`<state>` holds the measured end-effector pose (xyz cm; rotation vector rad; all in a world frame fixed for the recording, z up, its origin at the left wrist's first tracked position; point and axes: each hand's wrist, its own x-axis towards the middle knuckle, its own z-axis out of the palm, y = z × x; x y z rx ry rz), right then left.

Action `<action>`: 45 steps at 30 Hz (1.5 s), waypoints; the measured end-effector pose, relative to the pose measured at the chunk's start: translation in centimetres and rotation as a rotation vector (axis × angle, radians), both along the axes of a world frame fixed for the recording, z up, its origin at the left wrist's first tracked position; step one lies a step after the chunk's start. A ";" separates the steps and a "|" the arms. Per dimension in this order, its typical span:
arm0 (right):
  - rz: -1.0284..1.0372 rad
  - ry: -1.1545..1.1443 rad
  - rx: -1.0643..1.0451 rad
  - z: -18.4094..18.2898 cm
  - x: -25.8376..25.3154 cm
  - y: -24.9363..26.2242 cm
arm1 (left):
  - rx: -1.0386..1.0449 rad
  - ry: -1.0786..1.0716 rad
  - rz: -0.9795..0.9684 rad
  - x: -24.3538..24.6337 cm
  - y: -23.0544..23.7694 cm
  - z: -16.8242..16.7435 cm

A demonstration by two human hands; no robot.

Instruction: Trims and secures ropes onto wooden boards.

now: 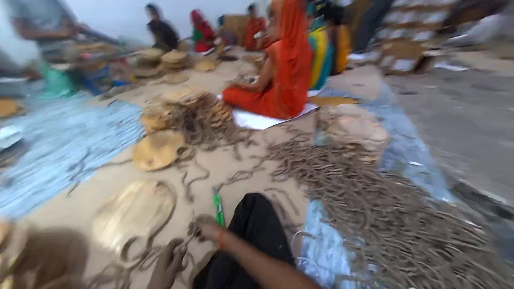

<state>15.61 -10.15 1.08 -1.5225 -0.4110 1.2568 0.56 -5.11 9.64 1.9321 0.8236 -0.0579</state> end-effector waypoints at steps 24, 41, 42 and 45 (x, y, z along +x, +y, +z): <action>0.170 -0.162 -0.158 -6.0 0.6 0.8 | -0.361 -0.498 0.679 -0.2 6.4 -10.6; 0.083 -0.026 0.131 -5.5 -2.1 1.2 | -0.233 -0.398 0.423 0.1 5.6 -11.1; 0.084 -0.058 0.135 -5.6 -2.1 1.2 | -0.224 -0.411 0.428 0.0 5.6 -11.2; 0.104 -0.118 0.162 -5.3 -2.2 1.3 | -0.223 -0.445 0.453 0.1 5.5 -11.0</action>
